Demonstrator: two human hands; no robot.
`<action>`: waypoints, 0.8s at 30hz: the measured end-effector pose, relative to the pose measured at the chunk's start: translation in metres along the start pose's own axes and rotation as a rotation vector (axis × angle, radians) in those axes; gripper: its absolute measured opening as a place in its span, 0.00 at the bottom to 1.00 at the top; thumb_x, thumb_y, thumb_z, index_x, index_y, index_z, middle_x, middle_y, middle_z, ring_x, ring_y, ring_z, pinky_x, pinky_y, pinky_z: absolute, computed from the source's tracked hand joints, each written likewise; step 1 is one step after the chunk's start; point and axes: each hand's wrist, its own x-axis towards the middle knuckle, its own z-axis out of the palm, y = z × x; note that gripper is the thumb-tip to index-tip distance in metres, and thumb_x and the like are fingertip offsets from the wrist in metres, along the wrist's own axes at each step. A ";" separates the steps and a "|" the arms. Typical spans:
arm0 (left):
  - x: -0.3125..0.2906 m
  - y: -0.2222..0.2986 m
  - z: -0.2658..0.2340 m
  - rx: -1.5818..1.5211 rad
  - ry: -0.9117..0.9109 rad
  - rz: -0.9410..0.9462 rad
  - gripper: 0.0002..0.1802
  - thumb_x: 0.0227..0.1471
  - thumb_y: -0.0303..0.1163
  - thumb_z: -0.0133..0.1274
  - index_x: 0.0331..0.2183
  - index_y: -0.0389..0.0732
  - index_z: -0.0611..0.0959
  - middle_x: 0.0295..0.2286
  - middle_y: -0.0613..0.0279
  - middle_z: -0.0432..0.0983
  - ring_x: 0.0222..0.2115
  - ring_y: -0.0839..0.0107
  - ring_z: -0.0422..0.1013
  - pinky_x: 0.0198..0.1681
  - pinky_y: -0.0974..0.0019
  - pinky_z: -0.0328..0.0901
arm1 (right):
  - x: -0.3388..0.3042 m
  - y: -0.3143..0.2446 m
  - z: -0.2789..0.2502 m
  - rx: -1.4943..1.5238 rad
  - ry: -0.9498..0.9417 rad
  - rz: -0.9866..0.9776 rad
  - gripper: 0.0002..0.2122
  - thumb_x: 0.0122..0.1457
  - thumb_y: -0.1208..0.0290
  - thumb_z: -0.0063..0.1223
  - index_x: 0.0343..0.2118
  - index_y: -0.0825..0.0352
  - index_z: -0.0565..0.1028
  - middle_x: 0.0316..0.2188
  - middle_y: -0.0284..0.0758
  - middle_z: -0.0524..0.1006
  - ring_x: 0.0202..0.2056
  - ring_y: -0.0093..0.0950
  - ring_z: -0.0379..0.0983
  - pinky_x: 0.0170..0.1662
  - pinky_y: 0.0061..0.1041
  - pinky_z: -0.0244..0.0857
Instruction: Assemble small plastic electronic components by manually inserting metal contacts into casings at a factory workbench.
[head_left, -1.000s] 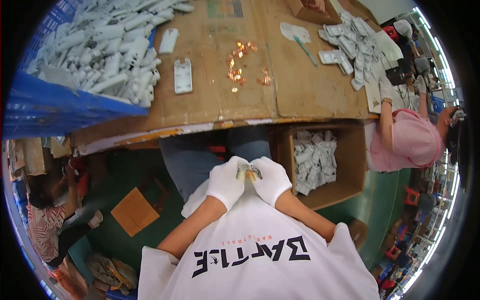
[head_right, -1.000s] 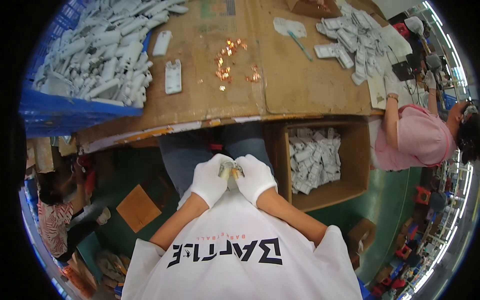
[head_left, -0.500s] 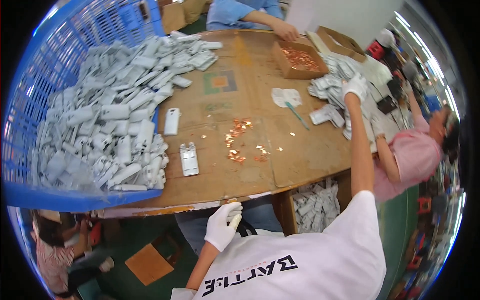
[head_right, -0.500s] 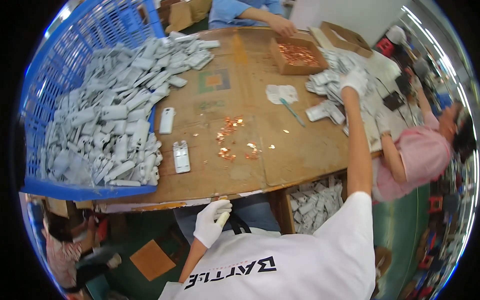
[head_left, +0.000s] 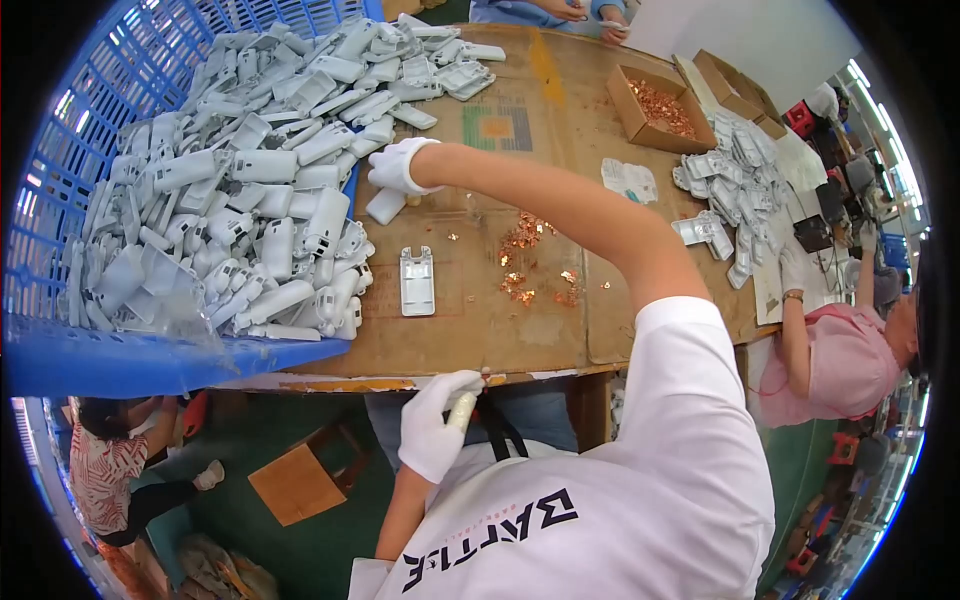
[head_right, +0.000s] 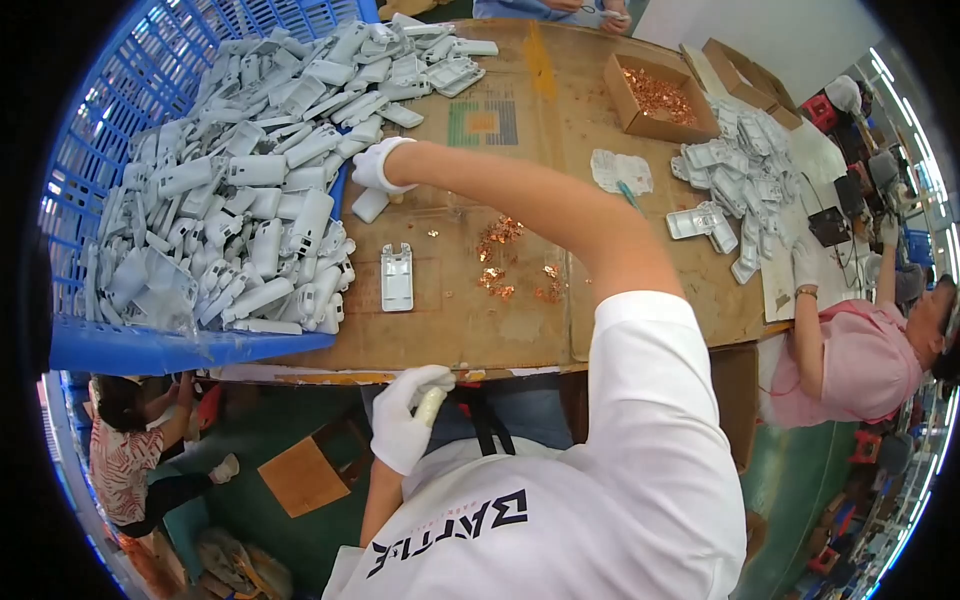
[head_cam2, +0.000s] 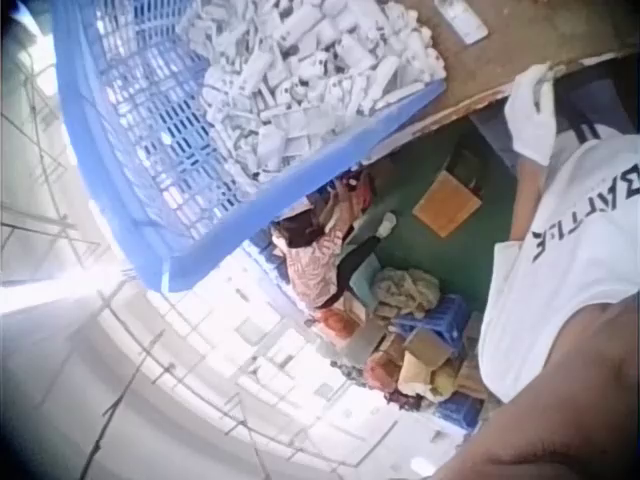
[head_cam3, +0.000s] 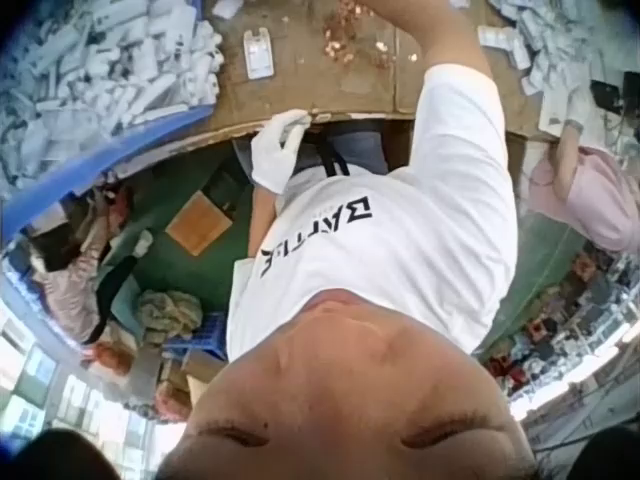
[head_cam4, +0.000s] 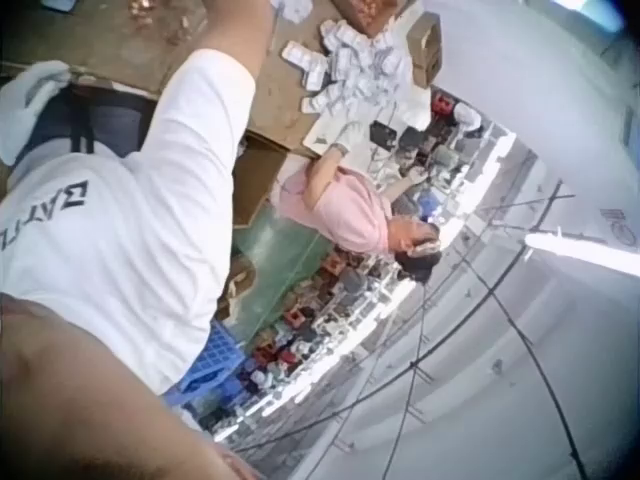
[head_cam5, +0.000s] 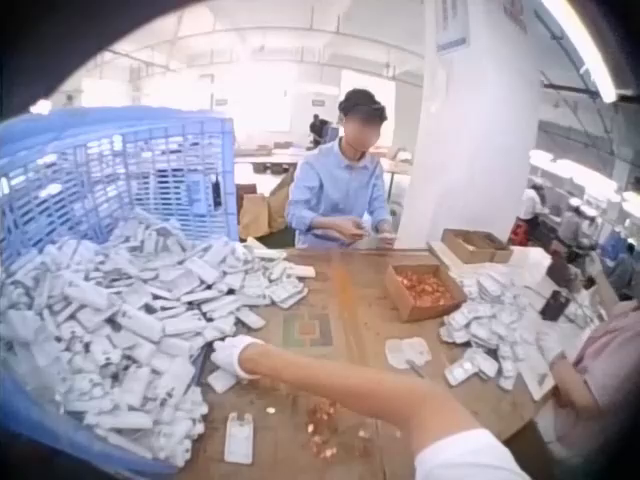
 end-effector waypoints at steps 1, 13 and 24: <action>0.004 -0.004 0.000 -0.054 0.014 -0.015 0.14 0.51 0.17 0.51 0.42 0.35 0.79 0.36 0.54 0.80 0.37 0.69 0.77 0.43 0.69 0.70 | 0.005 0.017 0.014 0.100 -0.044 -0.009 0.22 0.44 0.73 0.64 0.46 0.65 0.76 0.47 0.42 0.73 0.46 0.42 0.73 0.46 0.39 0.70; 0.044 0.014 -0.035 -1.050 -0.061 -0.011 0.43 0.59 0.45 0.50 0.64 0.37 0.48 0.47 0.46 0.71 0.42 0.59 0.74 0.42 0.61 0.72 | -0.169 -0.092 -0.017 0.028 0.501 -0.348 0.06 0.49 0.71 0.54 0.28 0.66 0.73 0.34 0.40 0.73 0.41 0.39 0.71 0.45 0.34 0.68; 0.019 -0.021 -0.007 -0.529 0.134 -0.133 0.36 0.44 0.11 0.50 0.56 0.38 0.65 0.49 0.56 0.69 0.50 0.66 0.68 0.52 0.63 0.66 | -0.134 -0.056 0.072 0.591 0.577 0.405 0.16 0.51 0.76 0.57 0.44 0.63 0.74 0.40 0.39 0.73 0.42 0.37 0.73 0.46 0.30 0.68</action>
